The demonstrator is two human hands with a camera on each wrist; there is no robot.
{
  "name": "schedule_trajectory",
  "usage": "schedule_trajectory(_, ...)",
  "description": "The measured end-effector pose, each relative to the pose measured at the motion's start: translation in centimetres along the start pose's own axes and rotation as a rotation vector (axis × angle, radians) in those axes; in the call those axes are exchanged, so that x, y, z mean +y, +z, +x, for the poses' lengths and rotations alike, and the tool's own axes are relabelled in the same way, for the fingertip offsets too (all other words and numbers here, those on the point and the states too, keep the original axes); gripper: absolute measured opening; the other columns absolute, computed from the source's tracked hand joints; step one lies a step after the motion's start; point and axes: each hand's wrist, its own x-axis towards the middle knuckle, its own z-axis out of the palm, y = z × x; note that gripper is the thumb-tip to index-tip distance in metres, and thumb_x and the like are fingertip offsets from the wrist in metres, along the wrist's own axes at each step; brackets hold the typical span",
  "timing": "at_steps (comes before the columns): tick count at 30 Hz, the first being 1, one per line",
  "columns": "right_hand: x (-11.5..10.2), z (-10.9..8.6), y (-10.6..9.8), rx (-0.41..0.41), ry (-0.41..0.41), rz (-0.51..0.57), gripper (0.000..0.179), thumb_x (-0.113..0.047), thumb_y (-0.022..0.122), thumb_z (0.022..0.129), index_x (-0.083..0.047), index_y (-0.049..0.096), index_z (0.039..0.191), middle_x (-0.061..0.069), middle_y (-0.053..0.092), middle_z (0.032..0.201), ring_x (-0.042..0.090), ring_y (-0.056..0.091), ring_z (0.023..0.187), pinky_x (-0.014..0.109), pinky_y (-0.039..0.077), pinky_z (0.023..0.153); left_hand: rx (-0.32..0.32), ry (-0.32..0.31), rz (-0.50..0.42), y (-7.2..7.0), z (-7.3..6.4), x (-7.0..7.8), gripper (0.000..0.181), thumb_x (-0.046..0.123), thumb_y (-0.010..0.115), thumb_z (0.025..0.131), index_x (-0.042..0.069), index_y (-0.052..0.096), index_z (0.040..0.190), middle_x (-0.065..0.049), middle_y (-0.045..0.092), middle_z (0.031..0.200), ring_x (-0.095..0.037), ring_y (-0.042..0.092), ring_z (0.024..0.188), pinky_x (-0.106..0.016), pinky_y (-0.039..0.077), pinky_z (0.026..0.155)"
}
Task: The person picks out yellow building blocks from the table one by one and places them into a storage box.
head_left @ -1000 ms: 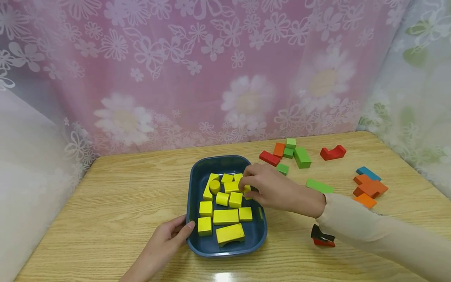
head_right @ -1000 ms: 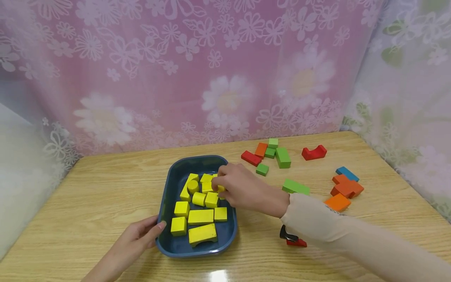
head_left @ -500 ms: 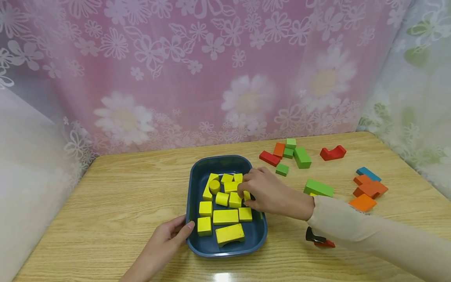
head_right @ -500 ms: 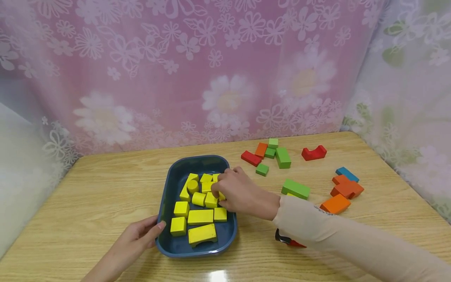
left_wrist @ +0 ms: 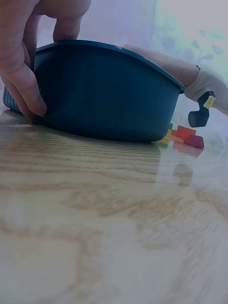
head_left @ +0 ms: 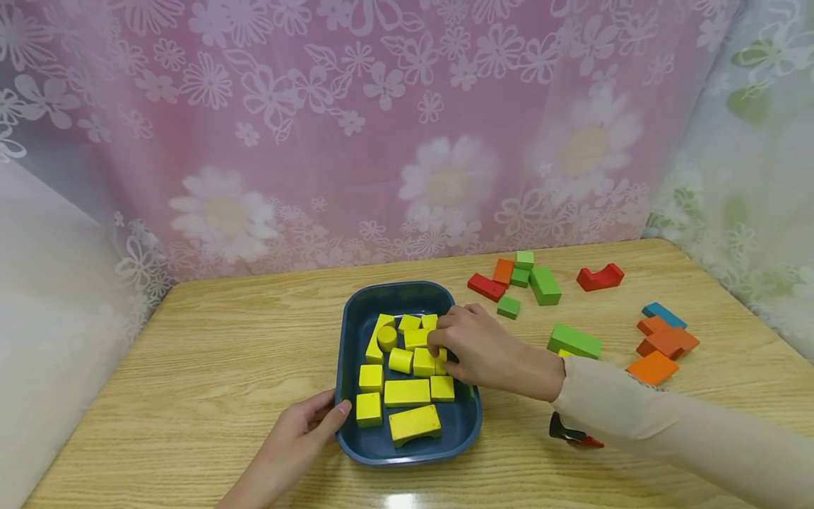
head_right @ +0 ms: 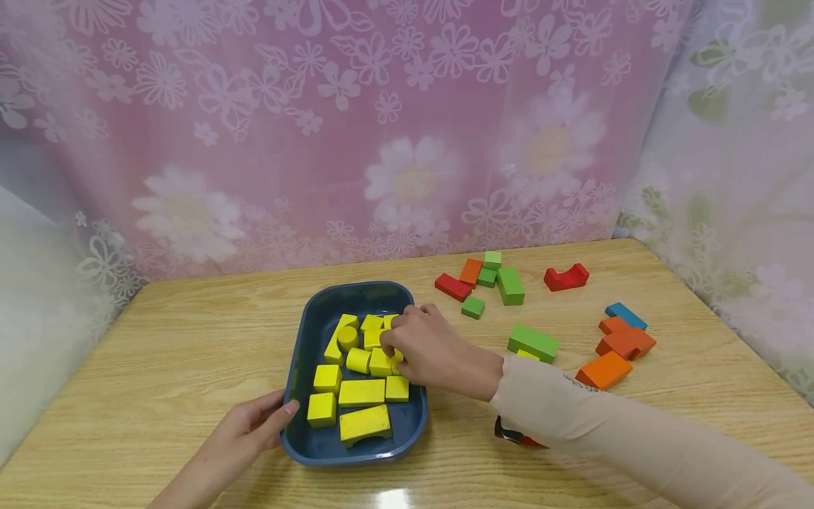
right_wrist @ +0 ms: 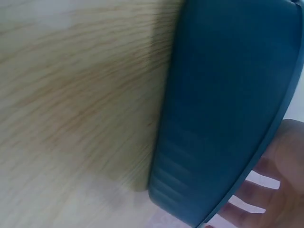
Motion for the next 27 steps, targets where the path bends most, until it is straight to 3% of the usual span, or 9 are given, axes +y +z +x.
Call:
schedule_trajectory(7,0.9,-0.8,-0.1,0.159,-0.057,0.002,0.014,-0.012,0.082,0.075,-0.017,0.068,0.079,-0.001,0.066,0.088,0.022,0.057,0.089,0.043,0.049,0.085,-0.003,-0.012,0.004,0.0,0.0,0.1,0.053,0.029,0.055,0.100,-0.010,0.048,0.135,-0.015,0.065,0.117,-0.024,0.065,0.101,-0.033,0.059,0.078)
schedule_trajectory(11,2.6,-1.9,-0.7,0.296,-0.061,0.029,0.018,-0.007,0.083,0.073,-0.015,0.067,0.076,0.000,0.065,0.086,0.020,0.060,0.084,0.040,0.051,0.077,0.000,-0.021,0.006,0.0,-0.1,0.1,0.053,0.029,0.055,0.099,-0.009,0.048,0.135,-0.015,0.064,0.119,-0.024,0.064,0.104,-0.033,0.059,0.080)
schedule_trajectory(14,4.5,-3.2,-1.5,0.328,-0.028,0.030,0.020,-0.003,0.083,0.071,-0.013,0.067,0.078,0.000,0.065,0.084,0.020,0.061,0.080,0.038,0.053,0.072,0.004,-0.015,0.009,-0.1,-0.1,0.2,0.054,0.031,0.055,0.099,-0.008,0.048,0.135,-0.016,0.063,0.121,-0.025,0.064,0.105,-0.034,0.059,0.081)
schedule_trajectory(16,5.8,-4.3,-1.7,0.309,0.014,0.010,0.020,-0.002,0.082,0.071,-0.012,0.067,0.080,0.000,0.065,0.084,0.021,0.061,0.078,0.038,0.054,0.069,0.009,-0.016,0.014,-0.1,-0.1,0.2,0.053,0.030,0.056,0.099,-0.008,0.049,0.135,-0.017,0.063,0.121,-0.025,0.064,0.106,-0.034,0.059,0.081)
schedule_trajectory(21,8.3,-7.2,-1.4,0.170,0.168,0.008,0.018,-0.005,0.080,0.076,-0.013,0.067,0.086,0.000,0.065,0.087,0.016,0.058,0.070,0.029,0.050,0.055,0.031,-0.039,0.044,0.0,-0.1,0.2,0.052,0.029,0.056,0.099,-0.007,0.050,0.134,-0.013,0.065,0.117,-0.023,0.064,0.102,-0.035,0.059,0.081)
schedule_trajectory(27,8.9,-9.3,-1.2,0.029,0.286,0.038,0.014,-0.014,0.078,0.080,-0.015,0.067,0.088,-0.003,0.063,0.086,0.010,0.052,0.066,0.023,0.043,0.048,0.027,-0.033,0.042,0.1,0.0,0.2,0.052,0.029,0.057,0.099,-0.008,0.050,0.134,-0.011,0.066,0.115,-0.021,0.064,0.100,-0.035,0.059,0.080)
